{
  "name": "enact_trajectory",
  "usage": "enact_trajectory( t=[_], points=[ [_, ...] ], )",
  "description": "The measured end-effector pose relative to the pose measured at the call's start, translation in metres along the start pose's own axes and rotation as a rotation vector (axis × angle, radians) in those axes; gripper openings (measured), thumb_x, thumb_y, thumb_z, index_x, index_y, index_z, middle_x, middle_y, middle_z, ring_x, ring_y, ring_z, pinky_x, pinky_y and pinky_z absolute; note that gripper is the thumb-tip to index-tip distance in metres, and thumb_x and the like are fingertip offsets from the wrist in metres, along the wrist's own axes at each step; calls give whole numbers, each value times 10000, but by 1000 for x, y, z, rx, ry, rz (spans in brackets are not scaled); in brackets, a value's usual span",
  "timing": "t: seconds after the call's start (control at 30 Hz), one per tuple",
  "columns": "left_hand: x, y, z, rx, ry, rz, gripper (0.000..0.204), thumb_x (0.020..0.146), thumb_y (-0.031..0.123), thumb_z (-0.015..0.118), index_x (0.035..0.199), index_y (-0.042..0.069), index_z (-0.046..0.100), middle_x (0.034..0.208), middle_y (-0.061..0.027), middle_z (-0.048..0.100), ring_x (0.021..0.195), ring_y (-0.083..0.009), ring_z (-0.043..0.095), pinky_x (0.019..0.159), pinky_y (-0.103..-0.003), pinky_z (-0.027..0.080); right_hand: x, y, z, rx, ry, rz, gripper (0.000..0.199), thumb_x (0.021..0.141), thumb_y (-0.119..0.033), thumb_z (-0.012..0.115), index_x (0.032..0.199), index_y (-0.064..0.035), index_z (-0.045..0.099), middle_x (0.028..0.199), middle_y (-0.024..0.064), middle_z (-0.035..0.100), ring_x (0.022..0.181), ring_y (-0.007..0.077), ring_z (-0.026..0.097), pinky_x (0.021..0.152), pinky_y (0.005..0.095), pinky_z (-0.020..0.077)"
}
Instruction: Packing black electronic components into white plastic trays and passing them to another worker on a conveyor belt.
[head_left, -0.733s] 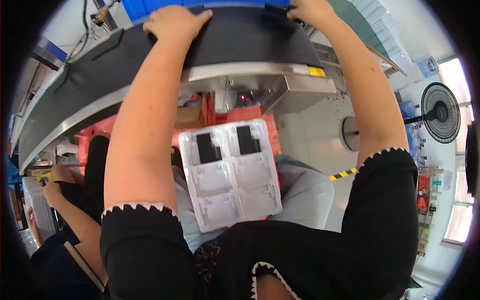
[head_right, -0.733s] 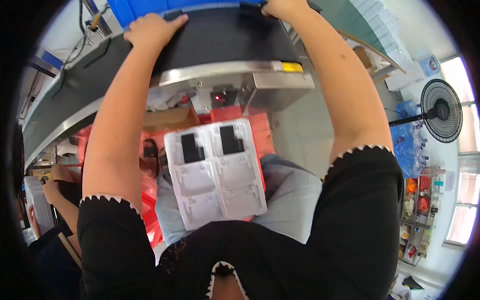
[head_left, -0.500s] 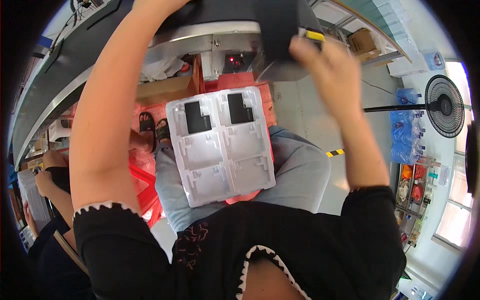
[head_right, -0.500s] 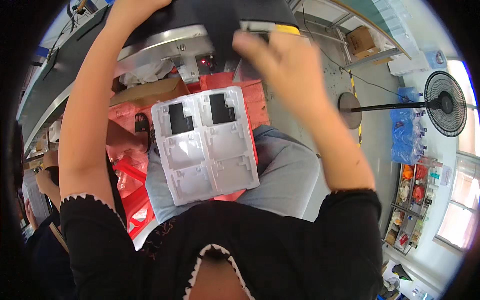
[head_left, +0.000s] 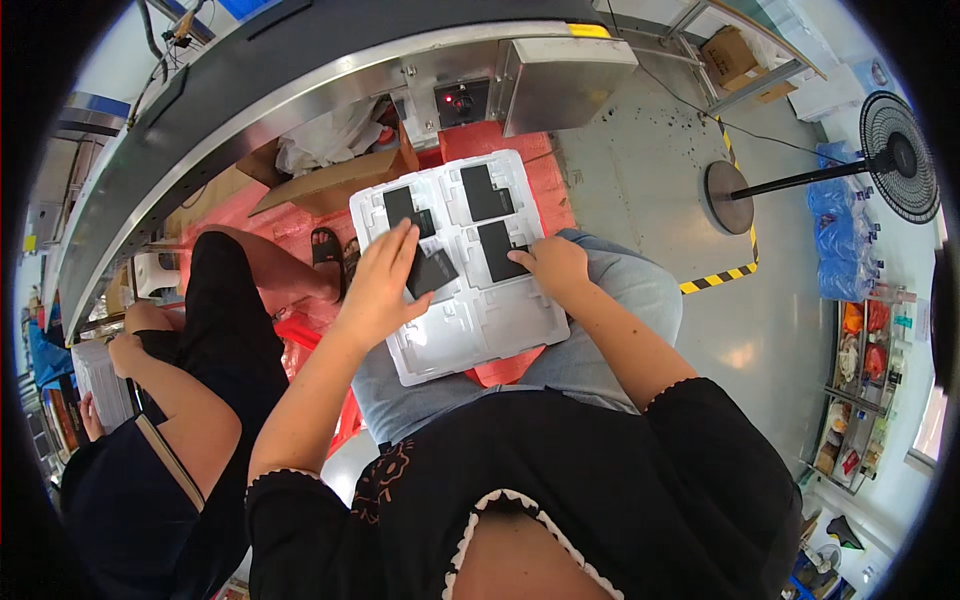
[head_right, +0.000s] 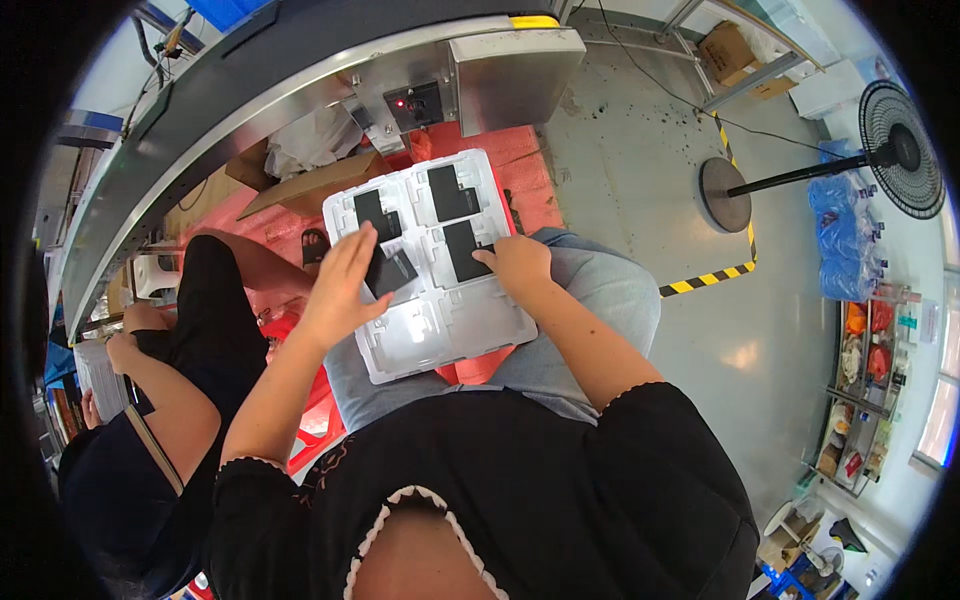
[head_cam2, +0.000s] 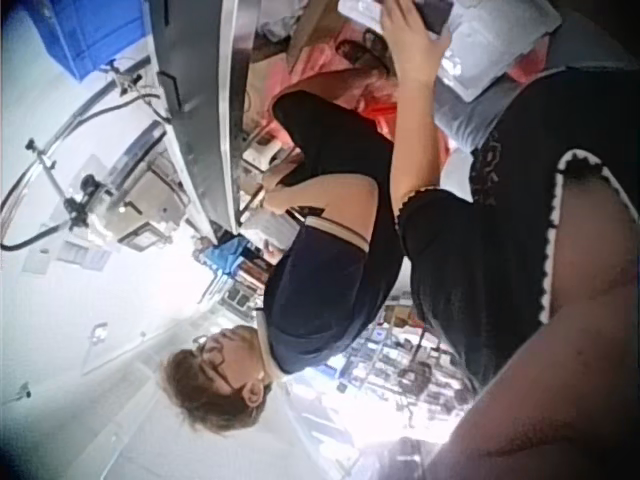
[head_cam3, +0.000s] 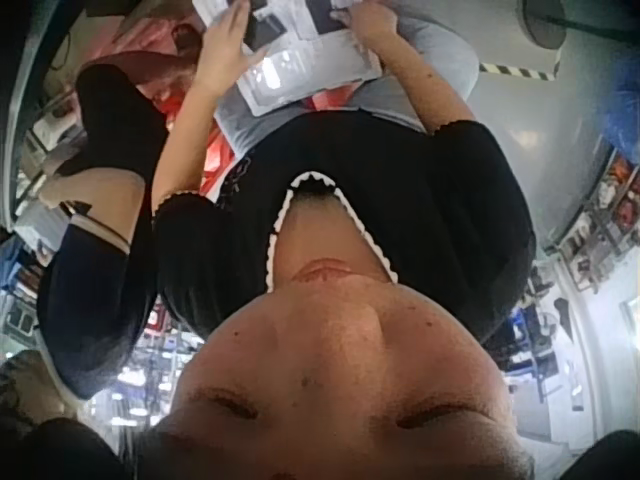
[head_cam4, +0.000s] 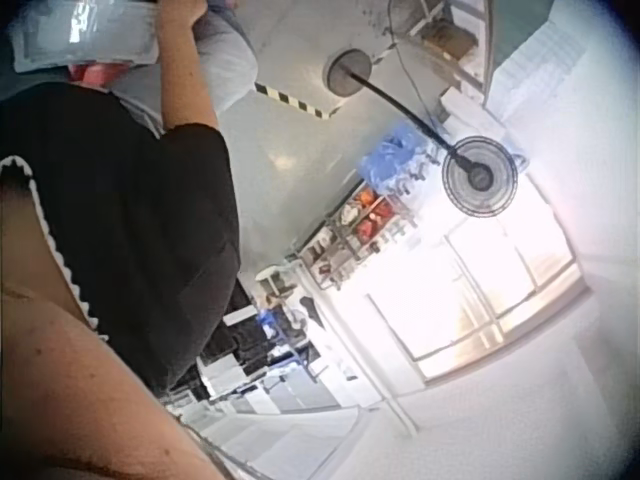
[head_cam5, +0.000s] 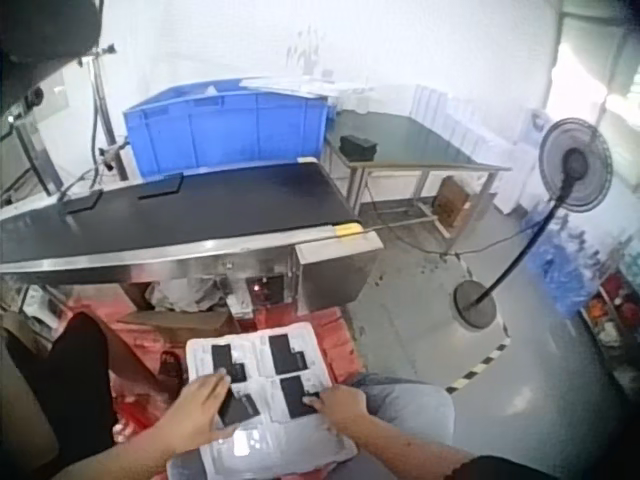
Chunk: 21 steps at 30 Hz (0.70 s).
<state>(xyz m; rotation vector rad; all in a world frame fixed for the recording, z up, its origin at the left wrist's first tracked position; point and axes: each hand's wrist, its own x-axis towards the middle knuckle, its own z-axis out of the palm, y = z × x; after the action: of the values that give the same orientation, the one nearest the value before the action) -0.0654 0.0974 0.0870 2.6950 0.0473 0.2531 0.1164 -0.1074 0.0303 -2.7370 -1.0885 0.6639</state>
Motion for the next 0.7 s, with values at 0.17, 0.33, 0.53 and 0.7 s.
enact_trajectory(
  t=[0.17, 0.33, 0.53, 0.7],
  points=[
    [-24, -28, 36, -29, -158, -9, 798, 667, 158, 705, 1330, -24, 300, 1403, -208, 264, 1267, -366, 304, 1065, -431, 257, -17, 3, 9, 25, 208, -144, 461, 825, -463, 546, 704, -24, 617, 723, 147, 598, 687, 301, 605, 601, 404, 476],
    [-21, -25, 44, -57, -279, 75, 698, 734, 90, 614, 1341, -20, 287, 1445, -212, 184, 1337, -370, 194, 1097, -441, 196, -19, -12, -27, 411, 327, -247, 269, 831, -249, 607, 724, -2, 594, 700, 133, 556, 649, 302, 544, 593, 379, 430],
    [-30, -27, 45, -120, -310, 52, 610, 780, 45, 500, 1342, -33, 277, 1451, -209, 172, 1354, -351, 162, 1107, -462, 139, 19, -82, -162, 541, 713, -731, 147, 812, -142, 628, 756, -9, 600, 687, 105, 550, 613, 239, 533, 549, 313, 409],
    [-33, -20, 48, -117, -196, 12, 587, 777, 38, 514, 1324, -25, 311, 1438, -209, 207, 1346, -354, 188, 1097, -462, 162, 92, -133, -251, 273, 889, -794, 273, 766, -185, 639, 967, -5, 600, 960, 160, 585, 919, 299, 544, 776, 358, 436]
  ],
)
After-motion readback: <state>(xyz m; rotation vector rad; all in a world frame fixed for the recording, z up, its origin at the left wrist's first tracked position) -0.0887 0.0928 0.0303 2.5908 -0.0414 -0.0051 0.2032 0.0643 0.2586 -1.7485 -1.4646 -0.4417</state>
